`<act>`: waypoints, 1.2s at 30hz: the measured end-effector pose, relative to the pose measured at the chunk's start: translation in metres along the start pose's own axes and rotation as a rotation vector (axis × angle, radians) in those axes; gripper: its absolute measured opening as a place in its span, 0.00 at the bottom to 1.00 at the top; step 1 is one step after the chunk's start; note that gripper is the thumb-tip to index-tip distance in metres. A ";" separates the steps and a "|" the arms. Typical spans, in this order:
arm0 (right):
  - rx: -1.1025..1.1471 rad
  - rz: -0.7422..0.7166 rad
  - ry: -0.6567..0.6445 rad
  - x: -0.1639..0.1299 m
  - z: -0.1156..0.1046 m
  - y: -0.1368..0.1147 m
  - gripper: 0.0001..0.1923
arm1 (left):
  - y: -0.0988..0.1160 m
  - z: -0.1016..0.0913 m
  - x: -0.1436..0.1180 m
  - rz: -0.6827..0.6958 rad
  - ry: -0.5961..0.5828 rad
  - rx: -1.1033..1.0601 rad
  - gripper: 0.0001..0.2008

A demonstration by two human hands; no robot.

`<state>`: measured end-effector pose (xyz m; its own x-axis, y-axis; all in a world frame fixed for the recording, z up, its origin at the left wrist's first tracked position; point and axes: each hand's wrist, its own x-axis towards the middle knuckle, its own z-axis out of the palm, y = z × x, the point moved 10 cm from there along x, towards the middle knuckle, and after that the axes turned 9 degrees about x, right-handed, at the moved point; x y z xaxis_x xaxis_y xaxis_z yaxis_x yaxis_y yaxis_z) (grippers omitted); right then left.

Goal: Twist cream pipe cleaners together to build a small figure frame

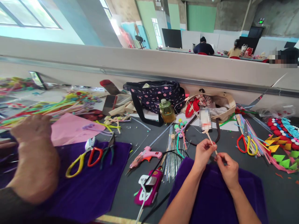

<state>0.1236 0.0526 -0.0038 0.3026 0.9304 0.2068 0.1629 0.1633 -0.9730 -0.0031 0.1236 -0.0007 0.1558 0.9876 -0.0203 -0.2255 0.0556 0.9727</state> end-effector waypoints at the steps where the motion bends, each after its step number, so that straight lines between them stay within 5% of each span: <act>1: 0.088 0.072 -0.007 0.000 0.002 0.007 0.12 | 0.001 0.002 0.000 -0.002 -0.020 0.006 0.13; 5: 0.465 0.345 -0.071 -0.001 0.020 0.029 0.15 | 0.002 0.014 -0.003 -0.045 -0.177 -0.011 0.15; 8: 0.573 0.409 -0.094 -0.002 0.026 0.031 0.14 | 0.002 0.015 -0.004 -0.067 -0.197 -0.036 0.14; 19: 0.022 0.018 -0.025 -0.003 0.005 0.002 0.11 | -0.007 0.000 -0.001 -0.096 -0.003 -0.076 0.13; 24: 0.397 0.272 -0.094 0.002 0.015 0.024 0.19 | -0.008 -0.003 0.003 -0.094 -0.018 -0.079 0.12; 26: 0.521 0.335 -0.023 0.005 0.009 0.031 0.20 | -0.010 -0.005 0.006 -0.095 -0.021 -0.094 0.12; 30: 0.585 0.332 0.117 0.010 -0.007 0.039 0.17 | -0.017 -0.008 0.007 -0.138 -0.015 -0.141 0.14; 36: 0.481 0.274 0.105 0.009 -0.010 0.035 0.15 | -0.015 -0.002 0.004 -0.159 -0.080 -0.132 0.15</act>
<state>0.1413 0.0637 -0.0352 0.3693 0.9263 -0.0745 -0.3734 0.0745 -0.9247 -0.0012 0.1268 -0.0156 0.2742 0.9503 -0.1471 -0.3148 0.2332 0.9201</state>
